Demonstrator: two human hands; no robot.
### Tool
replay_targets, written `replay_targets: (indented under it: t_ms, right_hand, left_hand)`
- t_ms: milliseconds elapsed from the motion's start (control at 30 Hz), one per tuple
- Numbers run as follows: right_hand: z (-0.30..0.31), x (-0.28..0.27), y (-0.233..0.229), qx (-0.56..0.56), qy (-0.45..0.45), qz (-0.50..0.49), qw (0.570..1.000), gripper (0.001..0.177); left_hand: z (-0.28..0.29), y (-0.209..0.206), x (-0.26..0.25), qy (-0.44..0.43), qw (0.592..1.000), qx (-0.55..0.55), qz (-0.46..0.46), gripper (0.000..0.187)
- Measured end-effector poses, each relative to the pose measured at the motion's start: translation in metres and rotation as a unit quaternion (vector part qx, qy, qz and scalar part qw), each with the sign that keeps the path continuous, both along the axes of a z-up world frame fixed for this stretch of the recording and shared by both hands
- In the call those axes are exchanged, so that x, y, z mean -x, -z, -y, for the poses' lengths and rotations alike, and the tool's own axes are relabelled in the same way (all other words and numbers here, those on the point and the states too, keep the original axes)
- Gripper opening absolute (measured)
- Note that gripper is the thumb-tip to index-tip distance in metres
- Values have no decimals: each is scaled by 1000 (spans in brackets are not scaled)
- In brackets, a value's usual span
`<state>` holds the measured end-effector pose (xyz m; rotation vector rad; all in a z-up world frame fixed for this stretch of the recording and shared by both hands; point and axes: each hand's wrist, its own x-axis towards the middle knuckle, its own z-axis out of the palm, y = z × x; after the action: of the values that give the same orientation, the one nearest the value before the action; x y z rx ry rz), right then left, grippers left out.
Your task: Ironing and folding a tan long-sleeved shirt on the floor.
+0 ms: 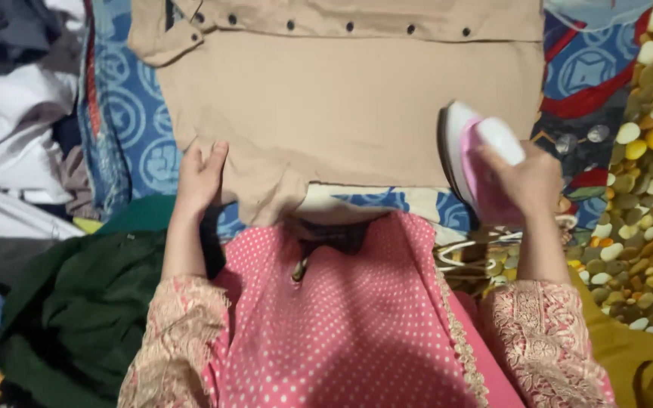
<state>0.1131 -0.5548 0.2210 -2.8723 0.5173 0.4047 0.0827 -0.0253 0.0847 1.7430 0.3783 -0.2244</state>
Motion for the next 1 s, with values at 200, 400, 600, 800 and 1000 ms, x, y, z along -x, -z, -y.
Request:
replay_targets:
  t_ms: [200,400,600,800,1000]
  right_hand:
    - [48,-16,23,-374,121,196,898,54]
    - [-15,-55,57,-330,180,254,891,105]
    - [8,-27,170,-245,118,349,897,103]
    - [-8,-12,151,-366,173,246,881,70]
    - [5,10,183,-353,94,302,880,84]
  left_hand:
    - [37,-16,-33,-41,987,123,-91,41]
    - [74,-41,-122,-67,984,159,-41,64]
    - [74,-56,-184,-14,950,303,67,65]
    - [22,91,-54,-92,994,-56,-21,39]
    - [11,43,-11,-90,980,26,-177,41]
